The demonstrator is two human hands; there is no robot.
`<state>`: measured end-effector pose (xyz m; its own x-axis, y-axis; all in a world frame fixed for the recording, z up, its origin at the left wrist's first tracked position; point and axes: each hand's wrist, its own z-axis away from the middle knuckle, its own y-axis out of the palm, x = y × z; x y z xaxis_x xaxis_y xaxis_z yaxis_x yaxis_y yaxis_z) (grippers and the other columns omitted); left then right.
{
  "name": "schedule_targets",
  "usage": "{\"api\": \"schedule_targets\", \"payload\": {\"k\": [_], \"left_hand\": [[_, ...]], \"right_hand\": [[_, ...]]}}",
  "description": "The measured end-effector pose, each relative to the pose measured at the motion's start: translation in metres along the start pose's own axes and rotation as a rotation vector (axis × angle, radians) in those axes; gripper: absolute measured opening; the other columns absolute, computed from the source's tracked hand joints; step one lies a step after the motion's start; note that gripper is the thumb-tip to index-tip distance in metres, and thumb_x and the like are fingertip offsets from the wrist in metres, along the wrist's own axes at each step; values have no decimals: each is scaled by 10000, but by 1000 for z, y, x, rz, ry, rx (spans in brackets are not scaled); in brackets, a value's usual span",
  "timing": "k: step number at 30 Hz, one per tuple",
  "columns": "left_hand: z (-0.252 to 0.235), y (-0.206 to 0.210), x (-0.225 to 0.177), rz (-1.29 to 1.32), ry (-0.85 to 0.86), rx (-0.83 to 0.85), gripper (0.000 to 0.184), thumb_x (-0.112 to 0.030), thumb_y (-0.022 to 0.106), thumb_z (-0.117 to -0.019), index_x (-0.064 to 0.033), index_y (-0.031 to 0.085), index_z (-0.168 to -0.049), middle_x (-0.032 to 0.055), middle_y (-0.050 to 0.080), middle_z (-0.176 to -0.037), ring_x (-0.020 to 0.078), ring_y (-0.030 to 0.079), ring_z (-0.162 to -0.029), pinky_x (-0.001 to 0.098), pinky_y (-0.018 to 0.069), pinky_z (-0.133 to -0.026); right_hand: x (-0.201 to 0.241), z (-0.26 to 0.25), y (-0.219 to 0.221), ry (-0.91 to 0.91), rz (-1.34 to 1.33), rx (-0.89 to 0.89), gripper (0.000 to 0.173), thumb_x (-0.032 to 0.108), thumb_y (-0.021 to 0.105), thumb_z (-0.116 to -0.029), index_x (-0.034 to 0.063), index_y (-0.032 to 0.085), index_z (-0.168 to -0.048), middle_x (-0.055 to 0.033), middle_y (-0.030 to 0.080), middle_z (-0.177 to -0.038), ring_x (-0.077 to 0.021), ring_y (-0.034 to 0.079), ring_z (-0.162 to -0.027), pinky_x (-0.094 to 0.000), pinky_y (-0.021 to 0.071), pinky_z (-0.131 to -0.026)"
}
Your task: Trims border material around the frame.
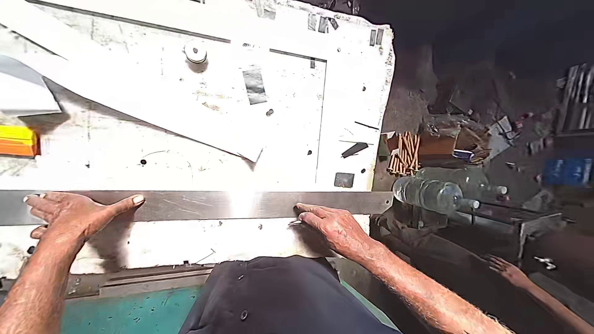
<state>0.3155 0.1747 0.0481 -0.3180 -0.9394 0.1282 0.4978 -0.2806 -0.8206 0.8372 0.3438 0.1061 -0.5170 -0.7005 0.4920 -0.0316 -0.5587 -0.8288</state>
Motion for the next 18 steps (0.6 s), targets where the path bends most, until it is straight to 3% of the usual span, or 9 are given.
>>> {"api": "schedule_targets", "payload": {"k": [3,7,14,18], "left_hand": [[-2,1,3,-25,8,-15,1665,-802,852,-487,136,5,-1570,385,-49,-1644,537,98,-1532,771,237,-1120],[-4,-3,2,-80,19,-13,1620,-794,850,-510,166,62,-1552,407,39,-1628,532,176,-1514,730,290,-1125],[-6,-5,0,-98,17,-13,1588,-772,854,-543,176,66,-1544,410,43,-1624,530,204,-1506,702,317,-1129],[-2,-7,-1,-96,14,-11,1594,-778,847,-550,163,44,-1556,403,9,-1632,536,179,-1513,719,300,-1129]], "right_hand": [[-15,18,-1,60,46,-33,278,241,456,-1103,93,688,-1062,-78,674,-1381,-207,689,-1212,-370,610,-871],[-26,25,-1,63,84,-23,283,231,436,-1104,82,673,-1062,-119,653,-1404,-256,651,-1275,-398,603,-898],[-32,25,6,72,121,15,288,208,401,-1107,71,649,-1056,-130,641,-1417,-274,670,-1246,-411,616,-813],[-28,20,11,119,148,15,300,162,376,-1096,66,655,-1040,-105,657,-1402,-248,680,-1231,-395,611,-842]]}}
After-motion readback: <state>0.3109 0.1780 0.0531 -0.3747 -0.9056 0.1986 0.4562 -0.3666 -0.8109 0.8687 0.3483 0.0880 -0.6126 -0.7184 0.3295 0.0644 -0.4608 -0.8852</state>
